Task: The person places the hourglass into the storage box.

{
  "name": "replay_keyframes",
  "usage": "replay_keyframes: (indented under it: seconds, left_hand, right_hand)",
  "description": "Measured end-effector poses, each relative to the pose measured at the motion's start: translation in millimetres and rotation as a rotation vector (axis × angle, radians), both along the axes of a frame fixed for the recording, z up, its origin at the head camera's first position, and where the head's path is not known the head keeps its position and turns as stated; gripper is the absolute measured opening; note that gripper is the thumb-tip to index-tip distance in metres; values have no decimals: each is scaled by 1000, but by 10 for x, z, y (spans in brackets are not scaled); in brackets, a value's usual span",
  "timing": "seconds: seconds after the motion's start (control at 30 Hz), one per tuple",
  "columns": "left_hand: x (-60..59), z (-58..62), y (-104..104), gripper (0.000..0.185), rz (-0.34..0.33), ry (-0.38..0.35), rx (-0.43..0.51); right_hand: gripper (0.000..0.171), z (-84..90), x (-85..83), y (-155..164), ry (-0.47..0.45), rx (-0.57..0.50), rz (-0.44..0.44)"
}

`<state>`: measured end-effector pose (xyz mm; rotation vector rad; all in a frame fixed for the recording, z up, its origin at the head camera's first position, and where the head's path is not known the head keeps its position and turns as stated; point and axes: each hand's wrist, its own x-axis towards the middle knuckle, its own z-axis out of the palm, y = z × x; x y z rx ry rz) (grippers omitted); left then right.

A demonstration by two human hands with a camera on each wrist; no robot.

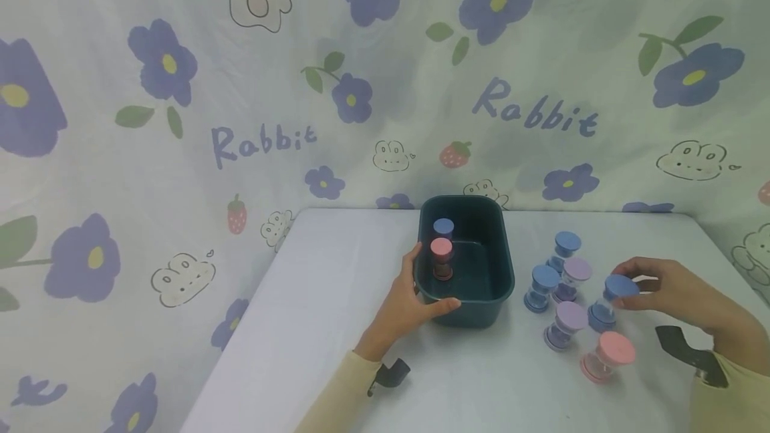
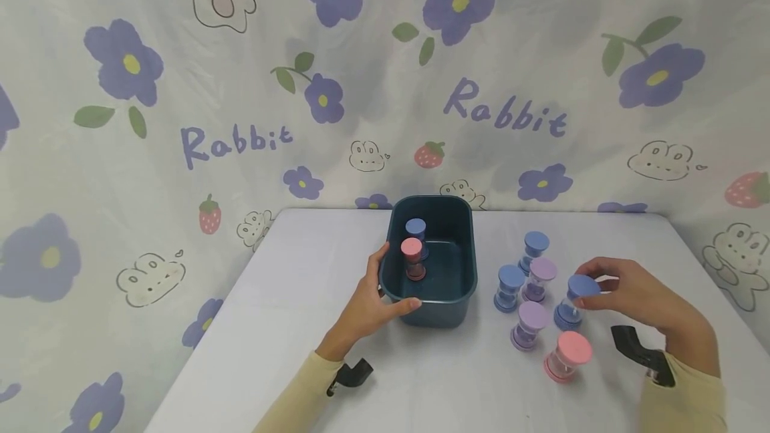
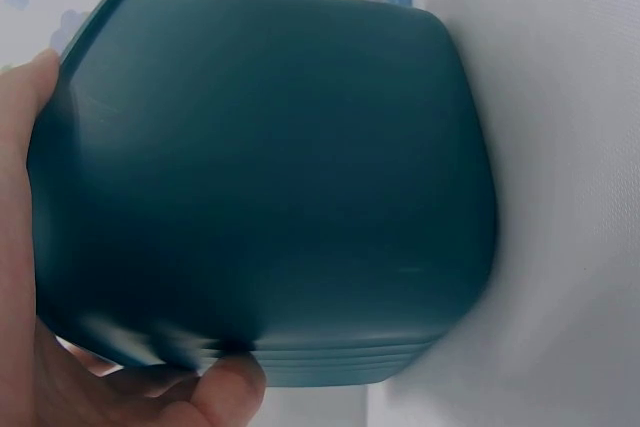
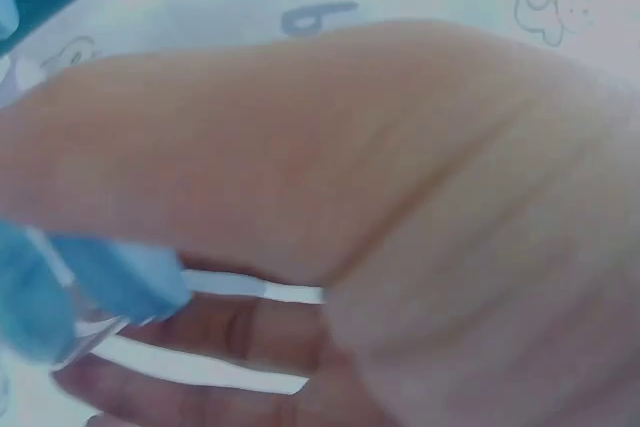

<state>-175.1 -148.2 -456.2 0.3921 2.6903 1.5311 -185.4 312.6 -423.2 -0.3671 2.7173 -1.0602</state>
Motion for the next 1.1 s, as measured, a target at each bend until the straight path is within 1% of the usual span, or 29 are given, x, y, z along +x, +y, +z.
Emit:
replay_keyframes:
  seconds: [0.1, 0.3, 0.37, 0.47, 0.57, 0.67, 0.8, 0.83, 0.97, 1.1]
  left_hand:
    - [3, -10, -3, 118, 0, 5, 2]
    - [-4, -8, -2, 118, 6, 3, -1]
    - [-3, -6, -1, 118, 7, 0, -1]
    - [2, -2, -2, 118, 6, -2, -5]
    - [12, 6, -4, 119, 9, -1, -15]
    - [14, 16, -1, 119, 9, 0, -18]
    - [9, 21, 5, 119, 10, -2, -14]
    - [8, 21, 6, 119, 9, -2, -13]
    - [7, 17, 5, 119, 9, 0, -10]
    - [9, 9, -3, 119, 6, 3, -8]
  right_hand:
    - [52, 44, 7, -12, 39, -33, -56]
    - [62, 151, 9, -54, 84, -63, -176]
    - [62, 180, 22, -69, 96, -83, -214]
    - [58, 220, 47, -102, 118, -133, -271]
    - [49, 259, 69, -145, 141, -237, -312]
    - [42, 299, 88, -200, 187, -355, -342]
    - [41, 350, 107, -260, 246, -515, -355]
    - [41, 365, 113, -270, 259, -532, -358]
    - [44, 428, 120, -315, 283, -560, -373]
    - [47, 487, 118, -391, 294, -520, -405]
